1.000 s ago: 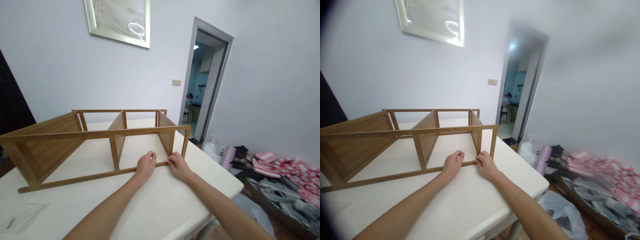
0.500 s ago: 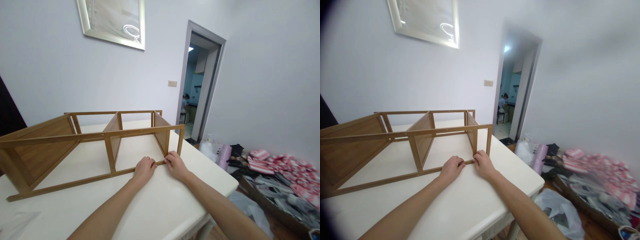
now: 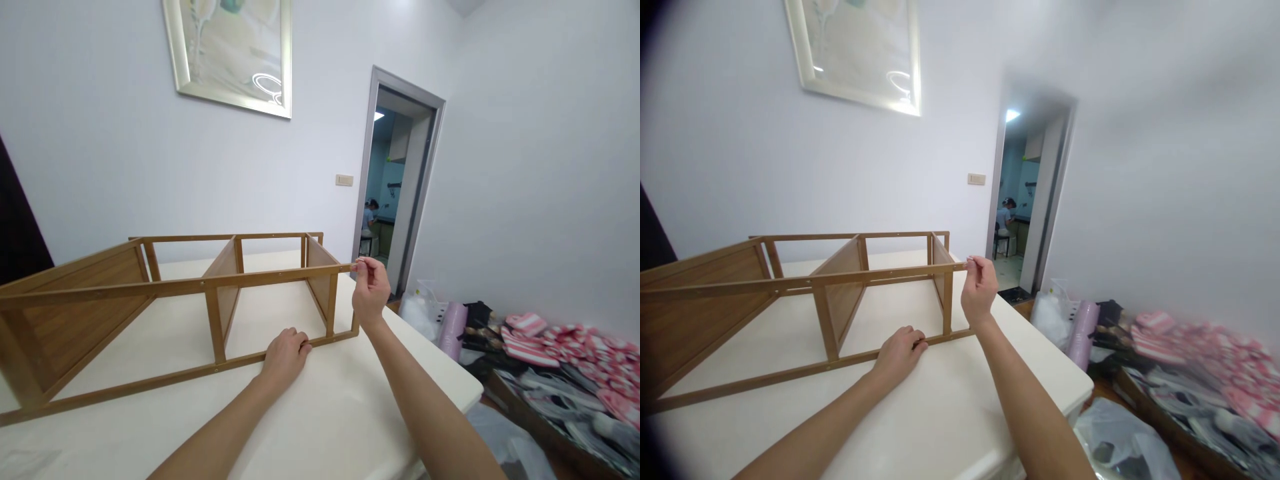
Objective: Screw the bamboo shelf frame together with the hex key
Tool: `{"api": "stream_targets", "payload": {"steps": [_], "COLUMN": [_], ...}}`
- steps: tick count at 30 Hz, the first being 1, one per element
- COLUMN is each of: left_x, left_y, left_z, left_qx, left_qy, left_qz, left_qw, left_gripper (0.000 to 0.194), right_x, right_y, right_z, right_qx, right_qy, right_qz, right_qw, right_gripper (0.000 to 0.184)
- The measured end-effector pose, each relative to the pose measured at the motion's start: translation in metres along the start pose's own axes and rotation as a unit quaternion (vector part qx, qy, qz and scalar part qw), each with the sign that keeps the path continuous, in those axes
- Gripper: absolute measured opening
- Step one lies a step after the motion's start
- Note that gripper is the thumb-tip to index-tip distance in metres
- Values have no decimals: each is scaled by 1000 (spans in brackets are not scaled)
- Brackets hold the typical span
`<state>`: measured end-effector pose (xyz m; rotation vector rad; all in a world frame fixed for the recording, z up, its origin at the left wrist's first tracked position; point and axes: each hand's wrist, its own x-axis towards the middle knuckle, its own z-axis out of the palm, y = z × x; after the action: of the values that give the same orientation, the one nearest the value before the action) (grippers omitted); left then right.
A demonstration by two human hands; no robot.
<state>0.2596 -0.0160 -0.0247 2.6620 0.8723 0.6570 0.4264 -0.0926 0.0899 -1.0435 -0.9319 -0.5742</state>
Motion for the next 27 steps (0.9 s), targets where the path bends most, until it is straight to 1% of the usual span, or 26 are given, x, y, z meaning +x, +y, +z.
{"api": "stream_targets", "payload": {"steps": [2,4,6,8,10,12,13,14,15,16,17,19,21,23,25,27], "left_x": [0,1,2,5,10,16,20,25,31,37,43,57,68,76,81,82], "left_y": [-1,1,7,21,39,58,66,73,78,83,85,88,88,87,85,84], "left_z": [1,2,-2,-12,-29,-53,-66,-78,-90,-100,-109,-118,-118,-111,-102,-94], "left_qx": [4,1,-14,-40,-71,-106,-126,-150,-152,-122,-65,59,149,194,206,202], "left_qy": [2,5,17,52,101,154,181,222,259,285,300,302,273,249,259,292], "left_qz": [0,0,5,25,65,111,131,147,163,177,184,168,125,91,87,98], "left_qw": [1000,1000,1000,998,990,976,967,952,940,934,934,936,942,945,940,930], "left_gripper": [21,20,21,23,24,23,22,20,19,21,23,25,29,36,39,39], "right_x": [-1,-6,-12,-15,-16,-16,-16,-15,-15,-14,-13,-11,-10,-9,-9,-9], "right_y": [1,3,6,9,10,9,8,8,7,6,5,3,3,4,6,8], "right_z": [9,12,9,5,0,-2,-3,-4,-5,-5,-6,-8,-10,-12,-13,-15], "right_qx": [25,31,25,27,37,37,27,11,-10,-32,-52,-77,-89,-104,-120,-128], "right_qy": [14,16,13,14,19,15,12,9,8,11,16,27,29,21,8,-4], "right_qz": [5,2,-9,-15,-15,-17,-21,-29,-40,-54,-73,-117,-166,-210,-243,-266], "right_qw": [1000,999,1000,999,999,999,999,999,999,998,996,990,982,972,963,955], "right_gripper": [20,19,18,17,16,16,16,16,16,16,15,12,10,11,13,16]}}
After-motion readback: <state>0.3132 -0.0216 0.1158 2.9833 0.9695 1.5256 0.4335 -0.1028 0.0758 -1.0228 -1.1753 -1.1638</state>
